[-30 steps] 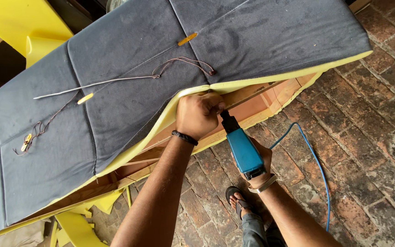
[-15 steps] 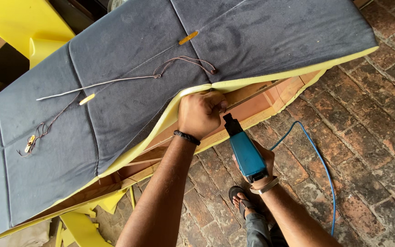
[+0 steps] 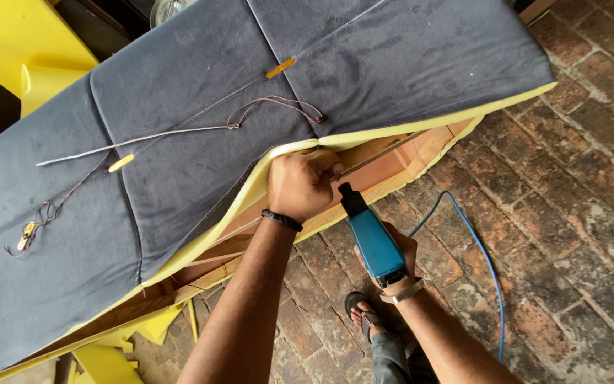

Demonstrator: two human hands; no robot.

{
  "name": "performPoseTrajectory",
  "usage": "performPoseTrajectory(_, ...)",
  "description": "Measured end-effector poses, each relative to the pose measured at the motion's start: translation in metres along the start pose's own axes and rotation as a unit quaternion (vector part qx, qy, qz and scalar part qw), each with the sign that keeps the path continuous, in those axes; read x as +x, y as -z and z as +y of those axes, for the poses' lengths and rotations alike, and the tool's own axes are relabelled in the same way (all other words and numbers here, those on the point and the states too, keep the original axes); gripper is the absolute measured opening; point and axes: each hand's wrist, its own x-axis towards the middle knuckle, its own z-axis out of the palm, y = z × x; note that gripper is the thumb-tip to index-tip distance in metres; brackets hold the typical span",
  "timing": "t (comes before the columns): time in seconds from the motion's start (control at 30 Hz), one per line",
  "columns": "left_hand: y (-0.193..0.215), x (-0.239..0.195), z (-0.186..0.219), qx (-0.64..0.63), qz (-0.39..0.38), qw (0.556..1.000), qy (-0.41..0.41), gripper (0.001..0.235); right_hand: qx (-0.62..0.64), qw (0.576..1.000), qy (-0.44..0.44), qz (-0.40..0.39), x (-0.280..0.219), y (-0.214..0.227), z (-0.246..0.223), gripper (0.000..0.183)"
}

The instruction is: The person is reupholstering a chair seat. They smooth the grey fabric over the foam, use a long needle to pull a string through the fabric to create tufted indentations, and secure the fabric edges to the wooden frame using a pneumatic staple gun.

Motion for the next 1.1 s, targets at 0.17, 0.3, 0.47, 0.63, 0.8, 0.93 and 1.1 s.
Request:
performPoseTrajectory(0.17, -0.002, 0.000, -0.004, 0.011, 0.022, 1.000, -0.020, 0.009, -0.208, 0.970, 0.127, -0.015, -0.024, 0.025, -0.018, 0.030)
performPoseTrajectory(0.3, -0.014, -0.003, -0.011, 0.000, -0.007, 1.000, -0.018, 0.015, 0.096, 0.994, -0.027, -0.040, -0.054, 0.058, -0.047, 0.051)
performPoseTrajectory(0.47, -0.032, 0.004, -0.012, 0.027, -0.035, 0.999, -0.007, 0.026, -0.299, 0.948, -0.055, 0.097, -0.074, 0.061, -0.115, 0.049)
performPoseTrajectory(0.63, -0.019, -0.001, 0.007, -0.088, -0.105, 0.988, -0.074, 0.043, -0.631, 0.765, 0.128, -0.004, -0.057, -0.043, -0.196, 0.038)
performPoseTrajectory(0.8, 0.056, -0.144, 0.033, -0.175, -0.011, 0.984, 0.010, 0.024, -0.652, 0.750, 0.033, -0.106, -0.011, -0.174, -0.222, 0.031)
performPoseTrajectory(0.93, 0.165, -0.298, 0.003, -0.257, 0.005, 0.934, 0.247, 0.024, -0.568, 0.793, 0.088, -0.203, 0.022, -0.261, -0.194, 0.043)
performPoseTrajectory(1.1, 0.301, -0.398, -0.067, -0.268, 0.153, 0.813, 0.495, 0.017, -0.756, 0.585, 0.269, -0.117, 0.095, -0.351, -0.142, 0.078)
